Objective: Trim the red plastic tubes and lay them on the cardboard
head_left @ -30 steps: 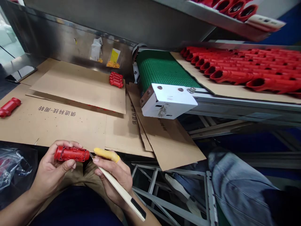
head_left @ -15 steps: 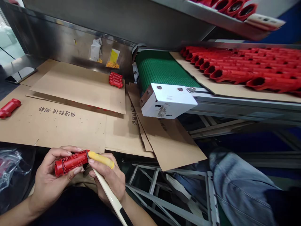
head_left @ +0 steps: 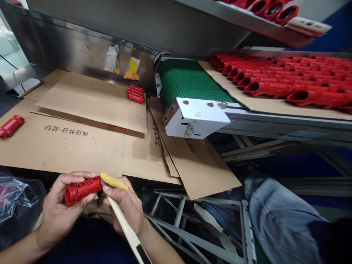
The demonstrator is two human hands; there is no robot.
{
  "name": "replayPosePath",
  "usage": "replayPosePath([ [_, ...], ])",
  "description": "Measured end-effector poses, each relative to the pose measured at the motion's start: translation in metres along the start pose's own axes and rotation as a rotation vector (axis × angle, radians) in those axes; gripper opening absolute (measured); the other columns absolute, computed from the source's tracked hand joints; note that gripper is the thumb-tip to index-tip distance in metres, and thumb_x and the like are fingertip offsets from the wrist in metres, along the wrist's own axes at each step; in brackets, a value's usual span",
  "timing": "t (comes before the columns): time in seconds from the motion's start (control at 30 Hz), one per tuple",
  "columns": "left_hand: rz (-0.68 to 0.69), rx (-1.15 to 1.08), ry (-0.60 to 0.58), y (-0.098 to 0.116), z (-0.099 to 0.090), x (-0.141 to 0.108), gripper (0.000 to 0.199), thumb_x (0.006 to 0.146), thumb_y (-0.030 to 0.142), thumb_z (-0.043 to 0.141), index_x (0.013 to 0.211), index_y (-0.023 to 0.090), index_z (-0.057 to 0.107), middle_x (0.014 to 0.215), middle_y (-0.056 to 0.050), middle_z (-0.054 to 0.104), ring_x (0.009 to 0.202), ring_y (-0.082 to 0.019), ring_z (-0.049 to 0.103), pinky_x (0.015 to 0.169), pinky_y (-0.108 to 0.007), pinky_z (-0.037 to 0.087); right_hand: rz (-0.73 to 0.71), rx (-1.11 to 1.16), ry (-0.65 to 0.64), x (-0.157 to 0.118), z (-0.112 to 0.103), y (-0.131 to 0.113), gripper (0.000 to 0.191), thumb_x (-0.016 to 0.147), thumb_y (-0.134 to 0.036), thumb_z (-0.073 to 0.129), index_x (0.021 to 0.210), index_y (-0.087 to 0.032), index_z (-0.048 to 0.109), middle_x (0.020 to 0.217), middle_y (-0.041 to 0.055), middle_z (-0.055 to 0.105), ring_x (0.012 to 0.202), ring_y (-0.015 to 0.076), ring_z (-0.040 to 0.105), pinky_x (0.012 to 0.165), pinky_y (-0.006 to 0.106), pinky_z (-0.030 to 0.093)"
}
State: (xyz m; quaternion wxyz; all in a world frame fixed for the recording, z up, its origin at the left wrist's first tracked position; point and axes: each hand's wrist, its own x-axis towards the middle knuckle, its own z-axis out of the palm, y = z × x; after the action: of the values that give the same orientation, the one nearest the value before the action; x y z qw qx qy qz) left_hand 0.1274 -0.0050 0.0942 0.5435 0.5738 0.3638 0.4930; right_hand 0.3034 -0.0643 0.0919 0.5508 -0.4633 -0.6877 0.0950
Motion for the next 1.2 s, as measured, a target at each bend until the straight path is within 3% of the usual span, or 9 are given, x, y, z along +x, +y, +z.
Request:
replayPosePath([
  [0.13,-0.256,-0.166,0.0,-0.003,-0.002,0.001,0.033,0.081,0.019,0.085,0.104,0.022,0.062,0.117,-0.005,0.073,0.075,-0.017,0.075,0.07,-0.028,0.066,-0.07,-0.132,-0.091,0.001,-0.008,0.004,0.037,0.098,-0.01,0.061,0.134,-0.018,0.061,0.117,0.0166,0.072,0.098,0.023,0.067,0.077,0.036,0.064],
  [0.2,-0.334,-0.238,0.003,-0.004,-0.004,0.001,0.035,0.082,0.021,0.084,0.107,0.022,0.06,0.12,-0.005,0.071,0.069,-0.015,0.074,0.069,-0.03,0.066,0.009,-0.065,0.025,0.0,-0.012,0.007,0.03,0.099,-0.012,0.06,0.127,-0.022,0.065,0.114,0.0125,0.074,0.096,0.0218,0.07,0.079,0.036,0.064],
  [0.3,-0.313,-0.255,0.001,-0.005,-0.007,0.0,0.037,0.083,0.019,0.084,0.109,0.021,0.058,0.123,-0.007,0.07,0.076,-0.018,0.075,0.073,-0.032,0.066,0.292,0.04,0.313,-0.002,-0.019,0.008,0.02,0.1,-0.012,0.061,0.115,-0.022,0.07,0.099,0.0063,0.076,0.088,0.0174,0.074,0.08,0.03,0.064],
  [0.37,-0.3,-0.237,-0.008,-0.006,-0.008,0.0,0.036,0.083,0.018,0.083,0.109,0.02,0.059,0.125,-0.009,0.069,0.081,-0.02,0.076,0.074,-0.034,0.067,0.399,0.123,0.352,-0.002,-0.021,0.006,0.017,0.101,-0.015,0.064,0.114,-0.022,0.072,0.095,0.0055,0.076,0.082,0.0157,0.076,0.078,0.028,0.065],
  [0.5,-0.244,-0.15,-0.001,-0.004,-0.006,0.0,0.033,0.082,0.018,0.084,0.106,0.02,0.061,0.122,-0.01,0.071,0.099,-0.026,0.076,0.076,-0.033,0.068,0.283,0.146,0.161,-0.002,-0.018,0.0,0.021,0.097,-0.016,0.072,0.116,-0.023,0.076,0.108,0.0095,0.077,0.098,0.0203,0.076,0.088,0.032,0.066],
  [0.6,-0.134,-0.058,0.004,-0.002,-0.003,0.001,0.032,0.081,0.017,0.085,0.104,0.022,0.064,0.117,-0.008,0.073,0.106,-0.025,0.075,0.077,-0.03,0.068,0.162,0.087,0.082,-0.001,-0.011,-0.003,0.033,0.097,-0.01,0.068,0.126,-0.024,0.072,0.117,0.011,0.075,0.106,0.0209,0.074,0.089,0.033,0.065],
  [0.73,-0.034,0.014,-0.026,0.0,-0.002,0.002,0.031,0.081,0.016,0.084,0.104,0.026,0.065,0.113,-0.004,0.074,0.113,-0.02,0.072,0.085,-0.026,0.066,0.088,0.075,0.065,0.002,-0.005,-0.005,0.036,0.098,-0.008,0.065,0.131,-0.022,0.068,0.12,0.012,0.074,0.105,0.0216,0.072,0.088,0.035,0.064],
  [1.03,0.023,0.034,-0.047,0.002,-0.002,0.002,0.031,0.084,0.015,0.082,0.105,0.029,0.065,0.113,-0.001,0.075,0.111,-0.016,0.072,0.092,-0.024,0.063,0.113,0.112,0.03,0.001,-0.005,0.0,0.031,0.097,-0.01,0.063,0.126,-0.02,0.065,0.113,0.0111,0.073,0.108,0.0215,0.071,0.096,0.036,0.061],
  [1.2,0.035,0.04,-0.063,0.001,-0.003,0.004,0.03,0.084,0.014,0.082,0.105,0.028,0.065,0.111,0.001,0.076,0.111,-0.015,0.073,0.096,-0.023,0.061,-0.065,-0.075,-0.104,0.005,-0.008,0.001,0.035,0.095,-0.003,0.062,0.129,-0.012,0.061,0.114,0.0186,0.071,0.098,0.0233,0.065,0.081,0.036,0.063],
])
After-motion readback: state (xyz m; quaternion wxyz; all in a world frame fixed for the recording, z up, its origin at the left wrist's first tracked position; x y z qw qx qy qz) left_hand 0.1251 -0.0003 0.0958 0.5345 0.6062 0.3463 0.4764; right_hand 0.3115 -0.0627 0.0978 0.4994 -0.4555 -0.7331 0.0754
